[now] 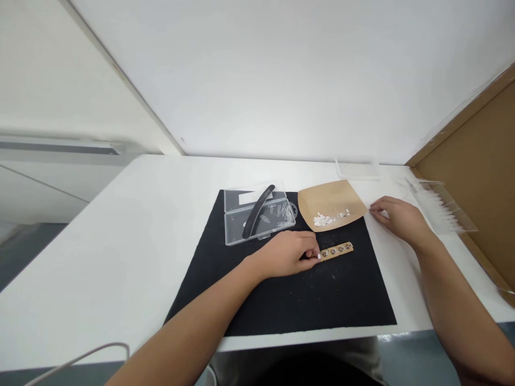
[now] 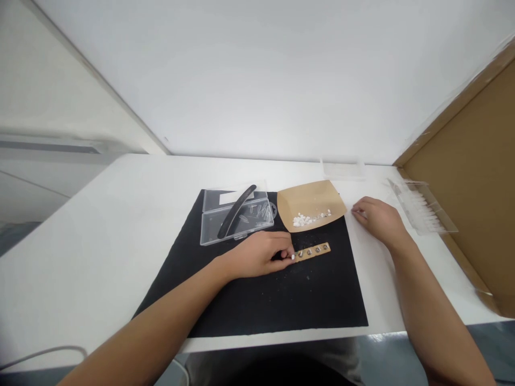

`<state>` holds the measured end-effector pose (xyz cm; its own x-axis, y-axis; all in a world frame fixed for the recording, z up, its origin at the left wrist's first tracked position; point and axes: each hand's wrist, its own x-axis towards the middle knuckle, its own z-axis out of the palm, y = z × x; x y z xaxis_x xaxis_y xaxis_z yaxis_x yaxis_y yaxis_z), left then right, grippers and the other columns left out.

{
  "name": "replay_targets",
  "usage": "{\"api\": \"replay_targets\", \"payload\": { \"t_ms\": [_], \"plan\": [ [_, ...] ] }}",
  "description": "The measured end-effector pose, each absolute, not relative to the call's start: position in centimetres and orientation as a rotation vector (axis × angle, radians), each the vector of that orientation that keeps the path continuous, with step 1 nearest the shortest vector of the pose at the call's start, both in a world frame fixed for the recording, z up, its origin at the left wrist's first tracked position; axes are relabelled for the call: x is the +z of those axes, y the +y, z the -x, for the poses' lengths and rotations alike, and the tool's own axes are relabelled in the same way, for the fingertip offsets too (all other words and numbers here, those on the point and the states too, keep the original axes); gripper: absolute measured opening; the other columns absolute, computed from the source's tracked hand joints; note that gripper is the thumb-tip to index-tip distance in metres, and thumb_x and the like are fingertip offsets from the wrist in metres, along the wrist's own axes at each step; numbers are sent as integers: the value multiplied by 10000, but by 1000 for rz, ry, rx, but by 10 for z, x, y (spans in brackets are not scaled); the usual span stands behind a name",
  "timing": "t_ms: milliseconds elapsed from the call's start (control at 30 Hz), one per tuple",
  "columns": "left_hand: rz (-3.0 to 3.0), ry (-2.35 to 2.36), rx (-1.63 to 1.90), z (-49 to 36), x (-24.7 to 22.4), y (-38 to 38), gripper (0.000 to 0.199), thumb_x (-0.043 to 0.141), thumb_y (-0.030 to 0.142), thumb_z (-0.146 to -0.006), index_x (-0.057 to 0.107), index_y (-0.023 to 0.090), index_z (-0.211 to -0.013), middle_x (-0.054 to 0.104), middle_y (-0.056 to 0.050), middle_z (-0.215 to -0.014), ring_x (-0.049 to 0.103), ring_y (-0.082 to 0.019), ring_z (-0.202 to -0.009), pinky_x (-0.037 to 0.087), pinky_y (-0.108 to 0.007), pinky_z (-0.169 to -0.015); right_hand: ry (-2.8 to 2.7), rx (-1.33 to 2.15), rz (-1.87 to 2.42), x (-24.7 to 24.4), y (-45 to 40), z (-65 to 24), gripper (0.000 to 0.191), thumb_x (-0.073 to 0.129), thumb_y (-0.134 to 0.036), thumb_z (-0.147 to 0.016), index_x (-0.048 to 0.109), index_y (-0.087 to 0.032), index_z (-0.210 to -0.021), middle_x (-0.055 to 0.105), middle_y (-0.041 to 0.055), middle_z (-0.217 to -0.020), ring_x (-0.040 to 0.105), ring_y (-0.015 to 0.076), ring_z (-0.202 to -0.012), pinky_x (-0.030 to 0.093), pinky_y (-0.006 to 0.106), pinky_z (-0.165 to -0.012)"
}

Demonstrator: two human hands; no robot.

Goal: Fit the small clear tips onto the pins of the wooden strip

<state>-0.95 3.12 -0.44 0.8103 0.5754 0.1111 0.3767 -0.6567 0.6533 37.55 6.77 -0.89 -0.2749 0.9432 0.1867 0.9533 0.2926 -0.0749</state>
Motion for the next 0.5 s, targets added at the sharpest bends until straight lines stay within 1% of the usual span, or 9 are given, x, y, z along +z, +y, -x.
{"api": "replay_targets", "payload": {
  "t_ms": [233, 500],
  "plan": [
    [-2373, 701, 411, 9, -5, 31, 21, 717, 203, -937, 720, 182, -941, 693, 5, -900, 648, -124, -777, 435, -226, -702, -2386, -206, 1820, -7, 68, -363, 205, 558, -322, -981, 731, -248, -900, 769, 39, -1025, 689, 220, -885, 387, 319, -613],
    [-2366, 705, 427, 9, -5, 30, 14, 715, 189, -930, 704, 181, -933, 690, 10, -897, 642, -122, -774, 431, -225, -696, -2389, -243, 1847, -10, 71, -358, 202, 568, -293, -963, 713, -226, -840, 748, 67, -973, 661, 228, -859, 348, 314, -614]
  ]
}}
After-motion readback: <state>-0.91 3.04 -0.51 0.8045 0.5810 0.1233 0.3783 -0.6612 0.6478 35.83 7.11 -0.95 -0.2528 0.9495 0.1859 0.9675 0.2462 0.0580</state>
